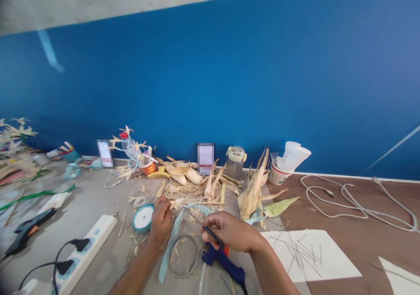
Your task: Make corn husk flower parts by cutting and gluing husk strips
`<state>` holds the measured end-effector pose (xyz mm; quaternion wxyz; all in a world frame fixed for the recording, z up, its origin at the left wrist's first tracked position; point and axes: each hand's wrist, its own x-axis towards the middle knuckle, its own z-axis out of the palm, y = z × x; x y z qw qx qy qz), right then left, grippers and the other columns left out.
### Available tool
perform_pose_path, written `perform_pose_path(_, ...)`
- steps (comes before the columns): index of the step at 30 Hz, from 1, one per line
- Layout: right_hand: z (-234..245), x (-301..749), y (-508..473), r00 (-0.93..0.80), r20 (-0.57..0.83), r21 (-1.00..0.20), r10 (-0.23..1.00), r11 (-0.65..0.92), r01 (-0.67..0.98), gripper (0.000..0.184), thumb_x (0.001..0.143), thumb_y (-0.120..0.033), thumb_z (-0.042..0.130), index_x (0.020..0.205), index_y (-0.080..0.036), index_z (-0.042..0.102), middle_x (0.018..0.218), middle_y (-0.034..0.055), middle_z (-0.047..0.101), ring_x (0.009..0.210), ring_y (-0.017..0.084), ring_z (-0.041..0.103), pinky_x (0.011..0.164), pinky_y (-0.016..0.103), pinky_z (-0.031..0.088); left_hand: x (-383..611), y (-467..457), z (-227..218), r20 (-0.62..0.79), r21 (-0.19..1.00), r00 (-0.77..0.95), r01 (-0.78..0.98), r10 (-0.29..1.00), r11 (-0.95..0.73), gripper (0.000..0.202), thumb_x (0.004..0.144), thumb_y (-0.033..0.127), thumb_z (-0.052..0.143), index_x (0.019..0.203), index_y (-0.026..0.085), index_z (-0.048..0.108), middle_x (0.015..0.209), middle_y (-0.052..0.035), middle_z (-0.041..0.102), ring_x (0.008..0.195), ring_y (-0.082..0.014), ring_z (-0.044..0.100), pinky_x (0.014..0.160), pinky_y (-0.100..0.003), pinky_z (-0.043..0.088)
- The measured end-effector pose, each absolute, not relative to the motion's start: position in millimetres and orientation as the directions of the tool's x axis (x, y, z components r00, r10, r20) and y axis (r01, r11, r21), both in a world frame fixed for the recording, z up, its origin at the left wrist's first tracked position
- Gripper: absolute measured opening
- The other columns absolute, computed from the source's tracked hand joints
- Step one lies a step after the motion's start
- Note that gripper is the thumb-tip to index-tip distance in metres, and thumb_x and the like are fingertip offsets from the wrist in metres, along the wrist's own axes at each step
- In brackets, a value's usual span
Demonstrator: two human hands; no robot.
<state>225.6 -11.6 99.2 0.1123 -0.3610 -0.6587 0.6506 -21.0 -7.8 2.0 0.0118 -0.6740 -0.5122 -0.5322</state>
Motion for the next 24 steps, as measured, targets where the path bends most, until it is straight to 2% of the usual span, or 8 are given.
perform_pose_path(10,100,226,-12,-0.69,-0.331,-0.932,0.644,-0.108,0.347,0.012,0.076,-0.028,0.057,0.076,-0.016,0.058,0.049,-0.0064,0.047,0.046,0.007,0.039,0.046,0.018,0.029,-23,-6,-2,0.74,0.537,-0.098,0.681,0.665,-0.498,0.016,0.084,0.016,0.048,0.084,0.02,0.064,0.072,-0.0021,0.062,0.077,-0.0194,0.056,0.081,-0.038,0.047)
perform_pose_path(18,112,241,-11,-0.747,-0.348,-0.914,0.567,-0.027,0.405,0.022,0.078,-0.033,0.057,0.088,-0.014,0.062,0.056,-0.0032,0.054,0.05,0.008,0.048,0.05,0.018,0.036,-23,-5,1,0.614,0.681,-0.15,0.598,0.775,-0.423,0.021,0.081,0.016,0.045,0.061,0.021,0.048,0.07,-0.0021,0.054,0.075,-0.0185,0.053,0.068,-0.03,0.047)
perform_pose_path(21,110,239,-11,-0.772,-0.373,-0.914,0.515,-0.064,0.4,0.021,0.077,-0.03,0.056,0.089,-0.014,0.063,0.056,-0.0042,0.053,0.049,0.008,0.046,0.049,0.018,0.036,-22,-7,2,0.589,0.698,-0.142,0.587,0.796,-0.411,0.02,0.081,0.017,0.046,0.061,0.022,0.047,0.069,-0.0022,0.053,0.078,-0.0194,0.053,0.071,-0.031,0.047)
perform_pose_path(24,106,232,-12,-0.768,-0.382,-0.913,0.515,-0.083,0.399,0.018,0.075,-0.023,0.055,0.088,-0.014,0.063,0.054,-0.0051,0.052,0.048,0.007,0.046,0.049,0.017,0.036,-21,-7,2,0.591,0.699,-0.144,0.584,0.794,-0.413,0.02,0.081,0.018,0.046,0.062,0.021,0.05,0.071,-0.0032,0.055,0.081,-0.0204,0.054,0.073,-0.033,0.047)
